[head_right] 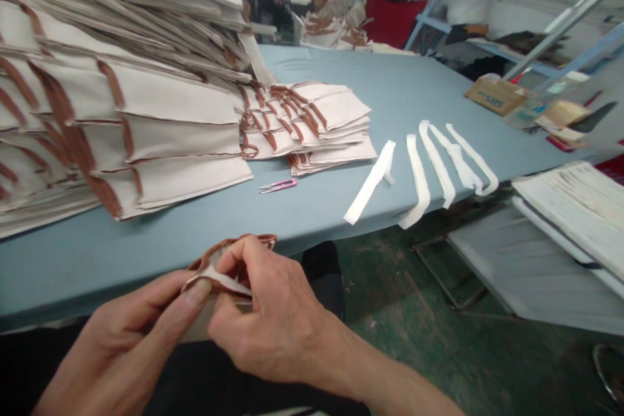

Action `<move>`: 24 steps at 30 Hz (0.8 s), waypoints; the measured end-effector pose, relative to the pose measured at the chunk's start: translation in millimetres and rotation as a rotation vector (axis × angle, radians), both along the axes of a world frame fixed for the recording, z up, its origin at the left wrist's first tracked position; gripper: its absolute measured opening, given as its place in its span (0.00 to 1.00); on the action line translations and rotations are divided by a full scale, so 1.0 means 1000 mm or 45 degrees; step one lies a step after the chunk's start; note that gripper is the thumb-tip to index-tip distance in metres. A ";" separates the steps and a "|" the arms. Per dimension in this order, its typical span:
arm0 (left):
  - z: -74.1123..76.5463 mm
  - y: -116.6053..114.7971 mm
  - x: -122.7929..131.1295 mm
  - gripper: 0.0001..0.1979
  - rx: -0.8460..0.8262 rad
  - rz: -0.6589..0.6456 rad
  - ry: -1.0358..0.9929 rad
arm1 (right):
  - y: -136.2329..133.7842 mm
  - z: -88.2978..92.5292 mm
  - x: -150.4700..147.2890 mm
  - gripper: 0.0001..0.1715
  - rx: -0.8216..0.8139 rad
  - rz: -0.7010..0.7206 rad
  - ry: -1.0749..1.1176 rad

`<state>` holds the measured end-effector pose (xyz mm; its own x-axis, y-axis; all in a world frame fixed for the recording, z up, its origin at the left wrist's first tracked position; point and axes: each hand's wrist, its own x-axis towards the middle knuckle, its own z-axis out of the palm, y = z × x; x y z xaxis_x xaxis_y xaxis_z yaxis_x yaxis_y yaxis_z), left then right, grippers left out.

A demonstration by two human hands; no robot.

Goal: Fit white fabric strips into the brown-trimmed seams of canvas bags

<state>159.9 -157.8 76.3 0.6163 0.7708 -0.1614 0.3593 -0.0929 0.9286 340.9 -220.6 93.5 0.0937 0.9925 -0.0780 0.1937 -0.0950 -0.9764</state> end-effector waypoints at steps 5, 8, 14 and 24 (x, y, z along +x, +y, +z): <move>-0.001 0.001 -0.005 0.17 -0.204 -0.023 -0.071 | -0.014 -0.001 0.008 0.20 0.002 0.160 0.177; 0.006 0.003 -0.001 0.18 -0.251 -0.013 -0.164 | -0.013 0.008 0.010 0.17 0.013 0.101 0.233; 0.022 -0.011 0.019 0.17 -0.146 0.061 -0.289 | -0.003 0.036 0.011 0.05 0.172 -0.168 -0.061; -0.012 -0.039 0.009 0.27 -0.798 0.320 -0.354 | -0.034 0.001 0.014 0.12 0.104 -0.059 -0.316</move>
<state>168.5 -197.2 64.1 0.5155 0.7083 -0.4822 0.0433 0.5405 0.8402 354.8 -254.2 94.7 0.1453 0.9888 0.0329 0.4254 -0.0324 -0.9044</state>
